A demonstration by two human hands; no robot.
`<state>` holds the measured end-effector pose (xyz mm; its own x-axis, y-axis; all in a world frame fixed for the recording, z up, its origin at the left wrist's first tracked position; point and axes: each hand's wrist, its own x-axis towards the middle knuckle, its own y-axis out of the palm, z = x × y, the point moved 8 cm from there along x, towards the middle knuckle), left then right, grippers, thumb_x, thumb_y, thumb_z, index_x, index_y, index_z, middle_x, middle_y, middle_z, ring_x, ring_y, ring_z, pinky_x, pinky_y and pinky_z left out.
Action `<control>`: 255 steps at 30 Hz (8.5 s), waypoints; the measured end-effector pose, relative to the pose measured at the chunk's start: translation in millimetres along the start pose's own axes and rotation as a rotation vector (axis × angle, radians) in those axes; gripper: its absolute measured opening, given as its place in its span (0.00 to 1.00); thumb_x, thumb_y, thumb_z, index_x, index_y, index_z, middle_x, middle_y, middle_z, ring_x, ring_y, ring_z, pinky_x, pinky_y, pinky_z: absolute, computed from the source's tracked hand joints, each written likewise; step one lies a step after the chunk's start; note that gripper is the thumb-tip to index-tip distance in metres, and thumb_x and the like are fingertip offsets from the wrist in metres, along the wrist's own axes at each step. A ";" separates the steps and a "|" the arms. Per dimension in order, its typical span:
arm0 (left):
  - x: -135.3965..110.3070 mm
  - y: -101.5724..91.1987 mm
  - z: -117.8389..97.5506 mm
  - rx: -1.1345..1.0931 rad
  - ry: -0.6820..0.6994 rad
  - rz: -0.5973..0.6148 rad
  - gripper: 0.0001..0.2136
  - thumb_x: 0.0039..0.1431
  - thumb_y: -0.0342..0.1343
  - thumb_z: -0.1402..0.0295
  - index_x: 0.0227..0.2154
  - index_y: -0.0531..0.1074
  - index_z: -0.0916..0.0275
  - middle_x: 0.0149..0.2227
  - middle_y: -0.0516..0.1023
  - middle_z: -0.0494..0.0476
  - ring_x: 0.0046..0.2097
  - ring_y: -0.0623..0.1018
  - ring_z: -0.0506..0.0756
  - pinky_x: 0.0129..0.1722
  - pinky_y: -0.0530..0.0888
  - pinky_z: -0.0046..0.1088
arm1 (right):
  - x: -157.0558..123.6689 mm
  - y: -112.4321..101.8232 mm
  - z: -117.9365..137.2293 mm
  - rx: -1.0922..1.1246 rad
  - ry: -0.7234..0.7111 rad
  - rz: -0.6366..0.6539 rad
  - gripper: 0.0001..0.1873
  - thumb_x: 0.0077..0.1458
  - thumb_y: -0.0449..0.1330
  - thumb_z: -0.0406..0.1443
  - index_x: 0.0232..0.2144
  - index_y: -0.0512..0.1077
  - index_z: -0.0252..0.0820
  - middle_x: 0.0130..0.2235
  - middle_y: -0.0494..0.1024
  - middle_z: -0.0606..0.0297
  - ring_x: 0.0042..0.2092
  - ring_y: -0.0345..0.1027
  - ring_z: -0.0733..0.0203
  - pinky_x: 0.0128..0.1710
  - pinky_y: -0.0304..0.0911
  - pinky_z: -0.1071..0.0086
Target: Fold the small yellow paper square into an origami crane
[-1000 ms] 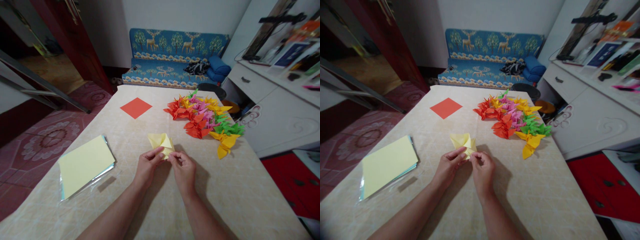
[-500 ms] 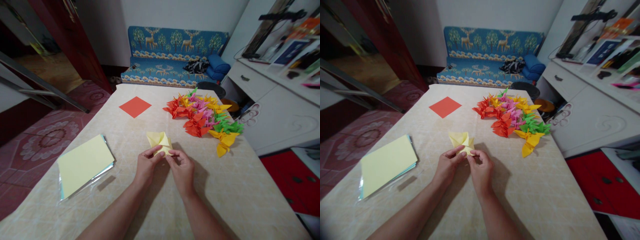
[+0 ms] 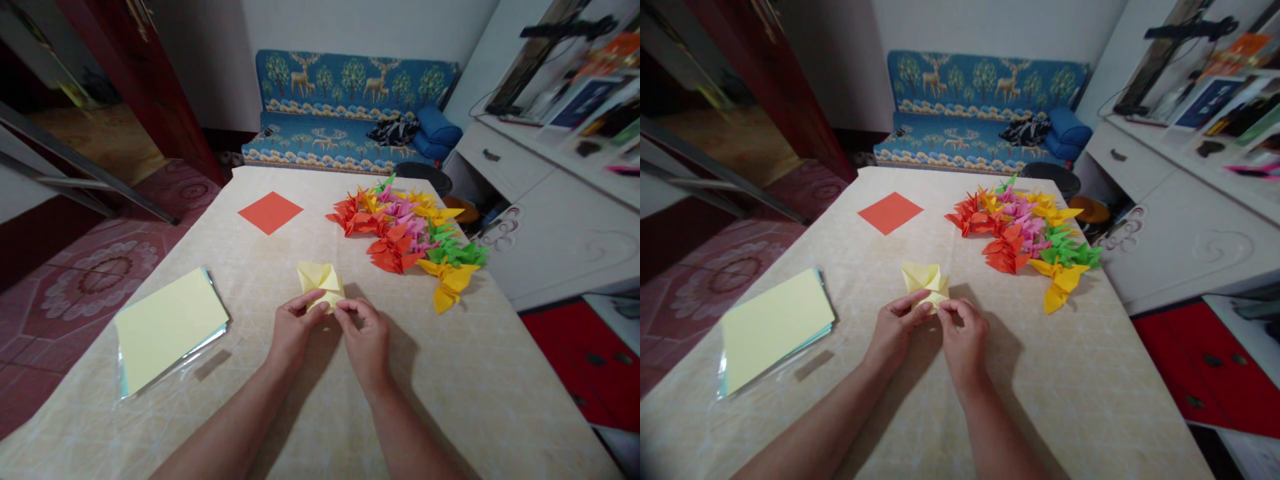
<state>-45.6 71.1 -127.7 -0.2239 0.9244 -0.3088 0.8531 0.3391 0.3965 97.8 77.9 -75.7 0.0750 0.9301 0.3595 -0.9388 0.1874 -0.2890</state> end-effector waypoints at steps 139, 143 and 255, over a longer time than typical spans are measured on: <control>-6.0 7.0 -19.8 0.253 0.211 0.006 0.12 0.45 0.63 0.65 0.29 0.77 0.71 0.28 0.80 0.61 0.27 0.76 0.54 0.27 0.70 0.25 | -11.4 14.5 -32.5 0.374 0.446 -0.043 0.14 0.50 0.60 0.42 0.22 0.67 0.38 0.17 0.68 0.71 0.17 0.60 0.69 0.16 0.57 0.76; -1.9 -4.1 -17.5 0.268 0.165 -0.058 0.13 0.43 0.65 0.64 0.28 0.78 0.71 0.29 0.81 0.63 0.27 0.77 0.55 0.24 0.69 0.24 | -3.6 -1.6 -35.0 0.344 0.366 -0.127 0.16 0.52 0.59 0.40 0.17 0.63 0.39 0.15 0.64 0.73 0.18 0.57 0.71 0.17 0.54 0.78; 9.3 -12.9 -17.1 0.452 0.091 0.009 0.13 0.41 0.64 0.67 0.31 0.78 0.70 0.26 0.78 0.60 0.24 0.74 0.52 0.23 0.69 0.24 | 5.3 0.7 1.6 -0.034 -0.028 0.128 0.07 0.54 0.57 0.34 0.27 0.73 0.41 0.29 0.72 0.64 0.32 0.65 0.62 0.32 0.60 0.70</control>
<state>-66.7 78.4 -120.9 -0.2387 0.9454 -0.2217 0.9706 0.2394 -0.0239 97.1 82.5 -72.6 -0.0543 0.9380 0.3425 -0.9281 0.0791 -0.3639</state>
